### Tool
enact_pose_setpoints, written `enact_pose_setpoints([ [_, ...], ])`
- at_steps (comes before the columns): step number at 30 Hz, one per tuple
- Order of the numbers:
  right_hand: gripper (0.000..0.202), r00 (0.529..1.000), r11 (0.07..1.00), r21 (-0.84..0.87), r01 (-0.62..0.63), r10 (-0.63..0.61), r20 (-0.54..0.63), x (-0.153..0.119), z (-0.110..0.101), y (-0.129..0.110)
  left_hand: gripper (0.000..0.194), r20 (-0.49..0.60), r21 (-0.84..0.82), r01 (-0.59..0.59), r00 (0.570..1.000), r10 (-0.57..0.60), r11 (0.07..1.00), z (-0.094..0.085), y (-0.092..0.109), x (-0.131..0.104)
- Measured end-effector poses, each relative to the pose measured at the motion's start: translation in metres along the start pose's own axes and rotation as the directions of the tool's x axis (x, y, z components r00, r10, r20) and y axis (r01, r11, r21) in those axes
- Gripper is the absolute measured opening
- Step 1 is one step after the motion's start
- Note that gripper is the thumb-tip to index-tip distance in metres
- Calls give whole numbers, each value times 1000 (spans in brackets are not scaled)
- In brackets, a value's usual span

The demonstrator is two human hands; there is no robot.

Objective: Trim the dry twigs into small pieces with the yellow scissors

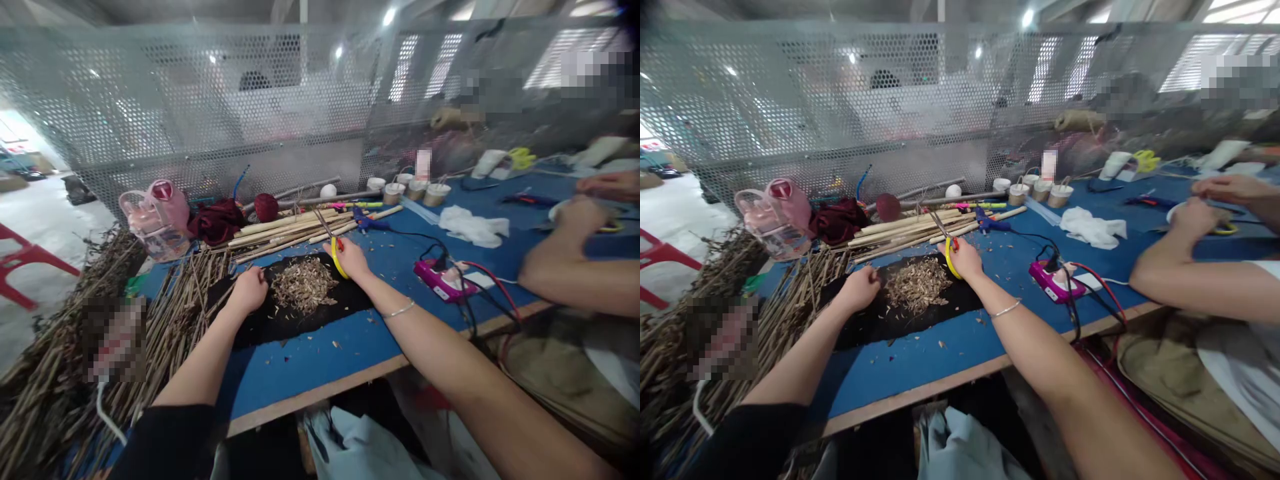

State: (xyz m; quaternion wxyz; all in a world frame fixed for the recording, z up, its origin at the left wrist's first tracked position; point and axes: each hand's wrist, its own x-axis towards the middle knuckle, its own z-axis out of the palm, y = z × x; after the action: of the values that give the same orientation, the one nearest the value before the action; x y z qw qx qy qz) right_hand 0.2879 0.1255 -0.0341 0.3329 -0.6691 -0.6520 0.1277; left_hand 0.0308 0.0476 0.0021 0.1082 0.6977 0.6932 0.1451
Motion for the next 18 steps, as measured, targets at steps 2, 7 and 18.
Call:
enact_pose_setpoints([
  [2, 45, 1000, 1000, 19, 5, -5, -1, 1, 0, 0, 10, 53, -7, -45, 998, 45, 999, 1, 13, 8],
  [7, 41, 1000, 1000, -1, -2, 2, 1, 0, -1, -1, 10, 66, -11, -107, 992, 107, 994, 2, 31, 25],
  [18, 37, 1000, 999, 30, -12, 12, -7, 0, -4, -2, 11, 16, -75, -165, 986, 167, 983, 32, 55, 91],
])
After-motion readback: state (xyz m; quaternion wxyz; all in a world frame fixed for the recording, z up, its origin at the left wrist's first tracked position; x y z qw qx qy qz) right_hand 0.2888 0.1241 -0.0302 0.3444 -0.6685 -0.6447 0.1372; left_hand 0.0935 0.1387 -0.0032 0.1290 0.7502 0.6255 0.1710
